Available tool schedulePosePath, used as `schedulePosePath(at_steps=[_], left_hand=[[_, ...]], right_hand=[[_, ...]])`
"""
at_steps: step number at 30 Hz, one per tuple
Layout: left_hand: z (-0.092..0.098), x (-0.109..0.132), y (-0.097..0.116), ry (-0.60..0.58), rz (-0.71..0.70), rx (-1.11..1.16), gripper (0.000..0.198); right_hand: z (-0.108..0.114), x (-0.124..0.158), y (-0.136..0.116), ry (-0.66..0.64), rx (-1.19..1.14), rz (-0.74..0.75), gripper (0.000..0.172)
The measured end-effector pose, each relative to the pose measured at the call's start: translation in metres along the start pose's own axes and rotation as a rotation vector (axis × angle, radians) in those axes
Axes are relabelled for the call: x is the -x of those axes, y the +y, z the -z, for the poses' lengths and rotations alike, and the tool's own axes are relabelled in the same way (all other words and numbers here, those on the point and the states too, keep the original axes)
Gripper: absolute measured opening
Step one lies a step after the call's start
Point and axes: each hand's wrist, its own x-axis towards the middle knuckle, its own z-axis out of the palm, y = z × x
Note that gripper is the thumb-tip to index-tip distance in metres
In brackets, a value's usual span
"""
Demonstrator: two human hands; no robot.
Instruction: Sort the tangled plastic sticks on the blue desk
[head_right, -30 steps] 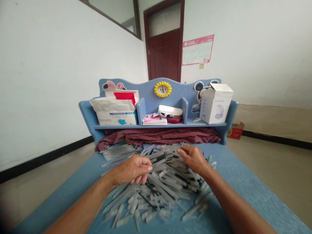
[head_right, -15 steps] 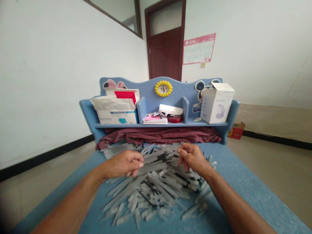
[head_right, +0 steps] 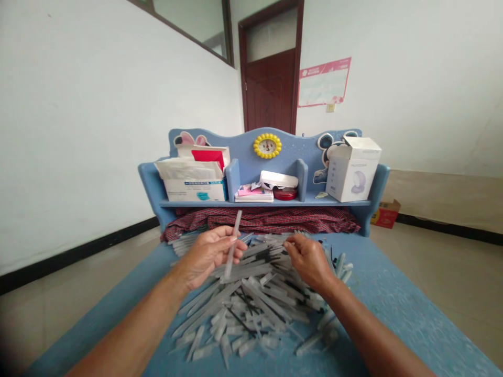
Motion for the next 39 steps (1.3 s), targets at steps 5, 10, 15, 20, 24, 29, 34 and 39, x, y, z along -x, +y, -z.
schedulePosePath(at_steps=[5, 10, 15, 20, 24, 29, 34, 39], left_hand=[[-0.037, 0.007, -0.005, -0.001, -0.045, 0.305, 0.016], [-0.071, 0.005, 0.000, -0.011, -0.100, 0.399, 0.016], [-0.089, -0.016, 0.008, 0.056, -0.172, 0.385, 0.016], [-0.099, -0.036, 0.009, 0.323, -0.206, 0.366, 0.022], [-0.098, -0.052, 0.020, 0.470, -0.238, 0.288, 0.026], [-0.051, -0.063, 0.049, 0.605, -0.292, 0.028, 0.028], [-0.008, -0.041, 0.034, 0.385, -0.290, -0.428, 0.022], [-0.003, -0.024, -0.003, 0.141, -0.255, -0.839, 0.010]], right_hand=[[-0.002, 0.018, -0.031, -0.287, -0.029, 0.220, 0.030], [-0.009, 0.024, -0.039, -0.256, -0.082, 0.169, 0.038], [-0.012, 0.022, -0.035, -0.293, -0.340, -0.041, 0.044], [-0.011, 0.013, -0.052, -0.330, -0.435, -0.161, 0.042], [-0.008, 0.010, -0.081, -0.319, -0.557, -0.277, 0.039], [-0.007, 0.054, -0.098, -0.631, -0.353, -0.243, 0.041], [0.014, 0.042, -0.059, -0.230, 0.273, -0.096, 0.036], [0.031, -0.019, -0.009, -0.169, 0.525, -0.211, 0.033]])
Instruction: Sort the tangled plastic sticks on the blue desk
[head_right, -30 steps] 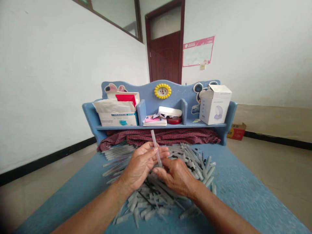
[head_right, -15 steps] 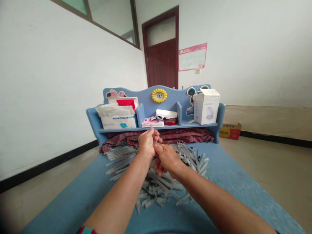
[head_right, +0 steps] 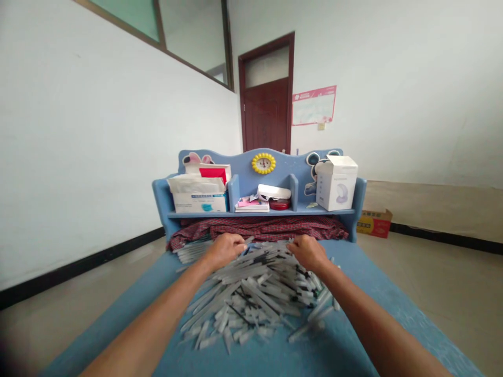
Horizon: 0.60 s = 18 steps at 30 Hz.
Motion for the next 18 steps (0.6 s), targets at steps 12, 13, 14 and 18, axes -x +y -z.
schedulePosePath(at_steps=[12, 13, 14, 18], left_hand=[[0.049, -0.002, -0.053, 0.000, 0.055, -0.434, 0.024], [0.055, -0.001, -0.062, -0.010, 0.080, -0.476, 0.020], [0.058, 0.001, -0.070, -0.026, 0.101, -0.518, 0.017], [0.056, 0.009, -0.088, -0.122, 0.144, -0.657, 0.010]], right_hand=[[-0.037, -0.021, 0.022, 0.072, 0.050, 0.011, 0.042], [-0.038, -0.020, 0.025, 0.104, 0.032, 0.034, 0.043], [-0.040, -0.020, 0.028, 0.138, 0.011, 0.058, 0.042], [-0.047, -0.017, 0.038, 0.229, -0.070, 0.159, 0.039]])
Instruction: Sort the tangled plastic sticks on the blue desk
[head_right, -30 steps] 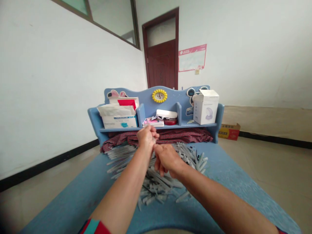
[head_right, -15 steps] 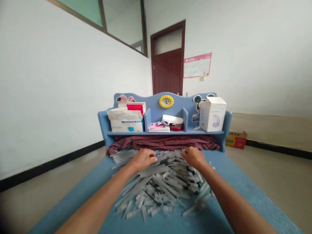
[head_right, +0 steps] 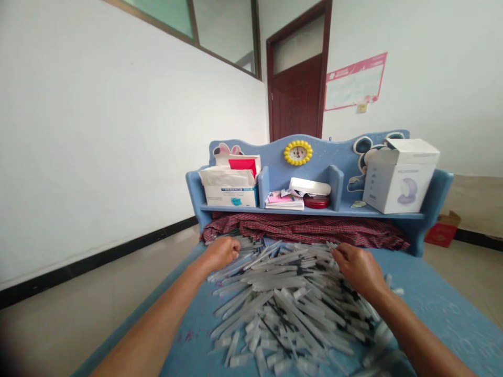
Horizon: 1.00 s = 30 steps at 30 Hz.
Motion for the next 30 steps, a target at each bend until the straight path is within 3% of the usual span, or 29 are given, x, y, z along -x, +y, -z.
schedulePosePath(at_steps=[7, 13, 17, 23, 30], left_hand=[[-0.010, 0.004, 0.015, -0.105, 0.046, -0.139, 0.007], [-0.004, 0.009, 0.018, -0.038, -0.005, -0.142, 0.013], [0.007, 0.020, 0.047, 0.029, -0.164, -0.055, 0.014], [0.007, 0.040, 0.098, 0.128, -0.591, 0.168, 0.017], [0.002, 0.037, 0.105, 0.171, -0.679, 0.176, 0.015]], right_hand=[[0.001, 0.008, -0.002, 0.052, -0.107, 0.037, 0.037], [0.004, 0.014, -0.023, 0.055, -0.197, 0.064, 0.036], [0.011, 0.022, -0.050, -0.028, -0.304, 0.072, 0.035], [0.019, 0.028, -0.076, -0.207, -0.562, 0.115, 0.044], [0.015, 0.028, -0.070, -0.325, -0.761, -0.041, 0.048]])
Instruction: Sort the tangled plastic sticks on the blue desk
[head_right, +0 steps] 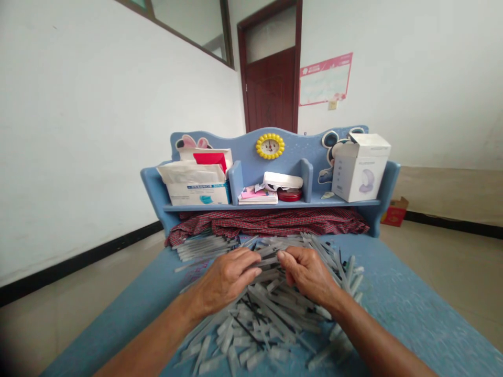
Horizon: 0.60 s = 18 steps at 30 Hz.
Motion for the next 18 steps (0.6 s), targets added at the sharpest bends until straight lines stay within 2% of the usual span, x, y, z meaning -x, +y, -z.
schedulePosePath(at_steps=[5, 8, 11, 15, 18], left_hand=[[0.000, -0.015, -0.007, -0.061, -0.009, 0.017, 0.013], [0.002, -0.026, -0.010, -0.118, -0.016, 0.008, 0.012], [0.004, -0.034, -0.012, -0.118, -0.015, 0.005, 0.015], [0.001, -0.033, -0.013, -0.089, 0.007, -0.003, 0.017], [-0.003, -0.029, -0.015, -0.083, 0.003, 0.004, 0.018]], right_hand=[[0.006, -0.004, 0.004, -0.107, -0.152, -0.059, 0.041], [0.011, -0.006, 0.006, -0.095, -0.216, -0.071, 0.035], [0.014, -0.008, 0.007, -0.068, -0.231, -0.072, 0.036], [0.012, -0.009, 0.009, -0.026, -0.215, -0.099, 0.042], [0.010, -0.009, 0.010, -0.046, -0.240, -0.091, 0.039]])
